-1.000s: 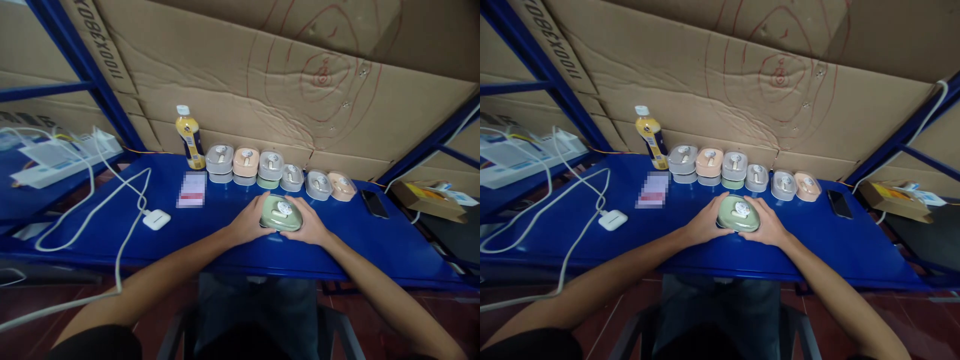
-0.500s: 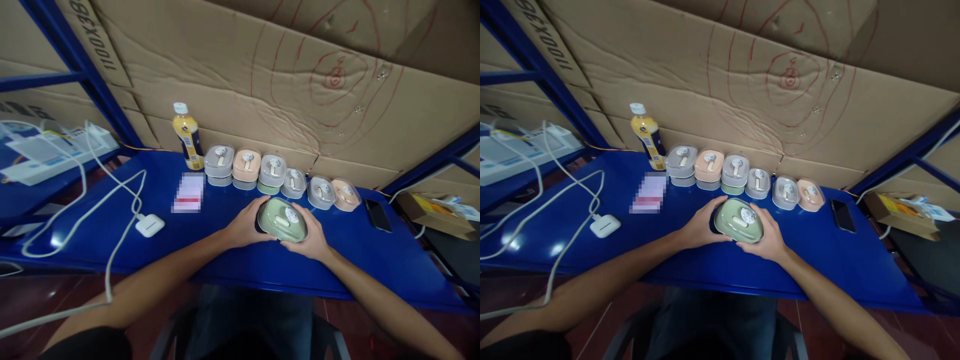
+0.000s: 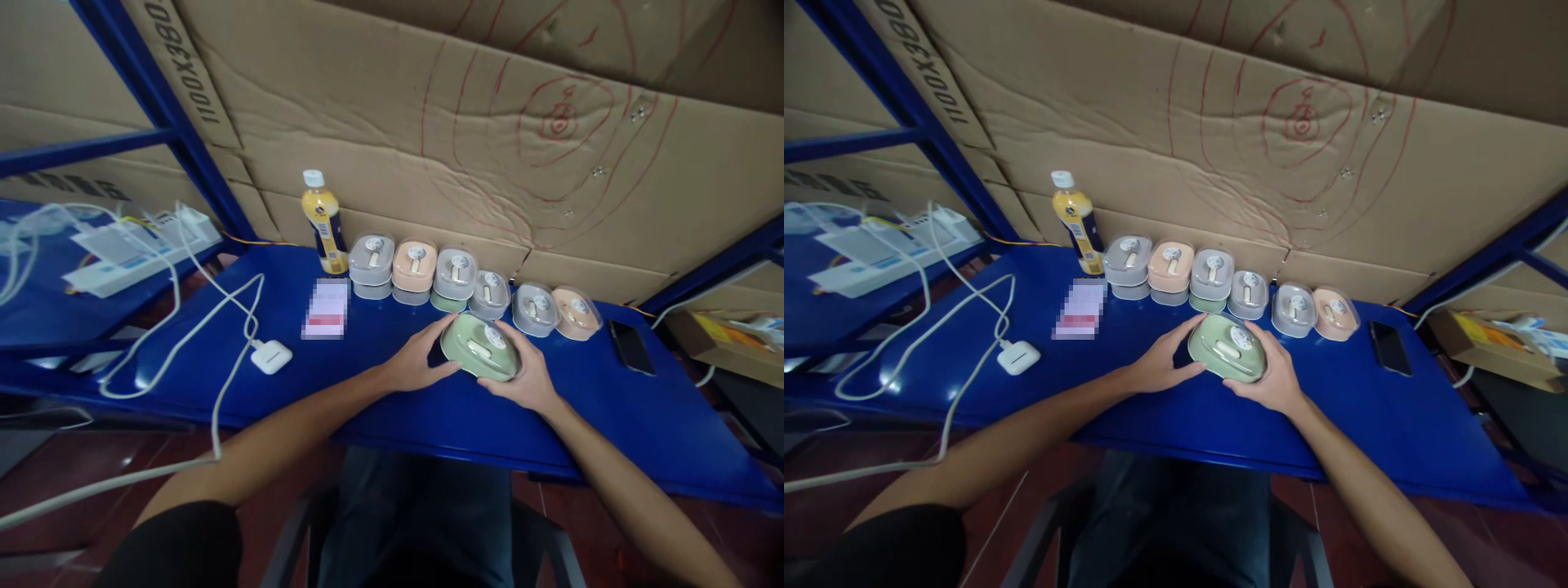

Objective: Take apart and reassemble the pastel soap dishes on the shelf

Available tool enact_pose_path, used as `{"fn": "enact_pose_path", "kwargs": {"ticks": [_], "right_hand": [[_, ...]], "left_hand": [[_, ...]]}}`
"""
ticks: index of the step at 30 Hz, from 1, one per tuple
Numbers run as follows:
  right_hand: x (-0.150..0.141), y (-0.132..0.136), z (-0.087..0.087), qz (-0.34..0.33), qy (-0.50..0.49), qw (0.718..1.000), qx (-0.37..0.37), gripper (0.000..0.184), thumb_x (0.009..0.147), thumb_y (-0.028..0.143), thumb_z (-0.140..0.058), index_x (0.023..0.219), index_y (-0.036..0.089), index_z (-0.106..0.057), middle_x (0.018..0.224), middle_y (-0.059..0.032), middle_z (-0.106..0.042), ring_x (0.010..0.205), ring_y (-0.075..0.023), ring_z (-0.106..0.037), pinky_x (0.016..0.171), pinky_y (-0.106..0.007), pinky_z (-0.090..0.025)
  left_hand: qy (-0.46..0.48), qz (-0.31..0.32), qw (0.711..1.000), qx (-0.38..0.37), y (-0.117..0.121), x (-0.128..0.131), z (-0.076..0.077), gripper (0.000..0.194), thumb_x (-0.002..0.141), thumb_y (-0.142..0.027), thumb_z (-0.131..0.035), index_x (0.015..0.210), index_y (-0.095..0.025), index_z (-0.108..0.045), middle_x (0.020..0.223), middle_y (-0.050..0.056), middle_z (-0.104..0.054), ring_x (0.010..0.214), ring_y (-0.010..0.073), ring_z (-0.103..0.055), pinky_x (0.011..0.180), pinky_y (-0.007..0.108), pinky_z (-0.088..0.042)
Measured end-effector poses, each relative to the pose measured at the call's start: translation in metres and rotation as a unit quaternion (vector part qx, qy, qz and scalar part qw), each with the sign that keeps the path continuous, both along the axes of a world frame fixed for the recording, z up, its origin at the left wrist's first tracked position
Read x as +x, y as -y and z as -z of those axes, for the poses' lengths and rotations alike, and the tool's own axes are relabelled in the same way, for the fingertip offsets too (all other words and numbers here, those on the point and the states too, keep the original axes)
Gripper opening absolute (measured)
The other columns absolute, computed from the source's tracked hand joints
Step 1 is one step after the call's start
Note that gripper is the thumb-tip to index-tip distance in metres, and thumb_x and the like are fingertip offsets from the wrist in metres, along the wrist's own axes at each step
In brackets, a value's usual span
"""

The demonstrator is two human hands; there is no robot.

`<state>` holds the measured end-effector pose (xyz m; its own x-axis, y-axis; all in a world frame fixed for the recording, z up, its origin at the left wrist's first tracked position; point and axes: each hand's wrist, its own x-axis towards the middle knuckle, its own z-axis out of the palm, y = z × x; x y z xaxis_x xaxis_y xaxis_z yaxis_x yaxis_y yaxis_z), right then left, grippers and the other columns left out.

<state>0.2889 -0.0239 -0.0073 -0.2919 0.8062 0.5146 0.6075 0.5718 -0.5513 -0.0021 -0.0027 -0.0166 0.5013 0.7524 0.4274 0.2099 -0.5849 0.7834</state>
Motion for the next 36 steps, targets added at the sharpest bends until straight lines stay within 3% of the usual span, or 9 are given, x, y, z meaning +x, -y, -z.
{"fn": "enact_pose_path", "kwargs": {"ticks": [7,12,15,18,20,22,27,32,36], "right_hand": [[0.0,0.0,-0.003,0.035,0.023,0.999,0.024,0.106,0.069,0.063,-0.096,0.162,0.027,-0.059,0.146,-0.0153,-0.077,0.13,-0.0455,-0.077,0.113,-0.064,-0.063],[0.007,-0.005,-0.004,0.081,0.035,0.995,0.05,0.107,0.07,0.067,-0.094,0.162,0.025,-0.057,0.15,-0.0179,-0.074,0.14,-0.0471,-0.07,0.122,-0.067,-0.056],[0.031,-0.016,-0.015,0.193,0.034,0.976,0.094,0.107,0.074,0.071,-0.088,0.164,0.023,-0.053,0.159,-0.0201,-0.066,0.151,-0.0463,-0.061,0.128,-0.068,-0.049],[0.071,-0.032,-0.032,0.384,0.012,0.914,0.13,0.108,0.08,0.069,-0.081,0.167,0.017,-0.043,0.164,-0.0234,-0.059,0.153,-0.0437,-0.058,0.127,-0.069,-0.047],[0.095,-0.046,-0.043,0.483,-0.018,0.868,0.116,0.11,0.077,0.063,-0.085,0.165,0.012,-0.043,0.159,-0.0261,-0.061,0.149,-0.0445,-0.06,0.123,-0.066,-0.05],[0.111,-0.059,-0.049,0.534,-0.03,0.843,0.055,0.108,0.073,0.06,-0.089,0.162,0.013,-0.048,0.152,-0.027,-0.063,0.144,-0.0461,-0.063,0.117,-0.063,-0.054],[0.114,-0.087,-0.047,0.567,-0.02,0.822,-0.055,0.107,0.069,0.056,-0.094,0.159,0.016,-0.052,0.147,-0.028,-0.065,0.134,-0.0483,-0.069,0.109,-0.061,-0.058],[0.113,-0.104,-0.039,0.576,0.007,0.813,-0.082,0.109,0.067,0.061,-0.098,0.151,0.01,-0.053,0.142,-0.0334,-0.068,0.132,-0.0518,-0.07,0.11,-0.067,-0.057],[0.113,-0.101,-0.039,0.58,0.012,0.811,-0.073,0.117,0.065,0.057,-0.1,0.157,0.006,-0.048,0.146,-0.0379,-0.066,0.136,-0.0556,-0.067,0.113,-0.071,-0.054]], "left_hand": [[-0.006,-0.037,0.999,0.015,0.004,0.005,0.005,0.077,0.104,-0.048,-0.07,0.17,-0.022,-0.041,0.173,0.019,-0.055,0.155,0.0384,-0.06,0.13,0.061,-0.051],[-0.018,-0.073,0.996,0.048,-0.001,0.003,0.009,0.052,0.105,-0.034,-0.064,0.155,-0.022,-0.055,0.146,0.016,-0.073,0.129,0.0313,-0.076,0.114,0.054,-0.063],[-0.038,-0.095,0.993,0.054,-0.006,0.002,0.011,0.041,0.103,-0.032,-0.067,0.142,-0.021,-0.062,0.129,0.012,-0.078,0.116,0.0284,-0.078,0.108,0.053,-0.066],[-0.049,-0.091,0.992,0.068,-0.009,0.003,0.011,0.031,0.102,-0.032,-0.067,0.131,-0.021,-0.066,0.122,0.01,-0.078,0.108,0.0266,-0.078,0.105,0.052,-0.067],[-0.049,-0.088,0.992,0.078,-0.009,0.004,0.01,0.027,0.101,-0.032,-0.065,0.126,-0.02,-0.067,0.118,0.01,-0.078,0.105,0.0259,-0.078,0.102,0.051,-0.067],[-0.048,-0.087,0.992,0.082,-0.009,0.006,0.01,0.024,0.101,-0.031,-0.064,0.123,-0.02,-0.068,0.116,0.01,-0.078,0.103,0.0254,-0.078,0.101,0.05,-0.067],[-0.046,-0.084,0.992,0.083,-0.009,0.005,0.009,0.022,0.101,-0.03,-0.066,0.121,-0.022,-0.069,0.114,0.008,-0.077,0.102,0.0249,-0.078,0.098,0.047,-0.067],[-0.051,-0.089,0.992,0.078,-0.011,0.003,0.009,0.023,0.1,-0.032,-0.066,0.12,-0.022,-0.069,0.113,0.008,-0.077,0.101,0.0246,-0.077,0.095,0.046,-0.068],[-0.055,-0.087,0.991,0.081,-0.011,0.004,0.011,0.023,0.1,-0.032,-0.065,0.121,-0.022,-0.068,0.115,0.009,-0.076,0.102,0.0248,-0.077,0.098,0.048,-0.068]]}}
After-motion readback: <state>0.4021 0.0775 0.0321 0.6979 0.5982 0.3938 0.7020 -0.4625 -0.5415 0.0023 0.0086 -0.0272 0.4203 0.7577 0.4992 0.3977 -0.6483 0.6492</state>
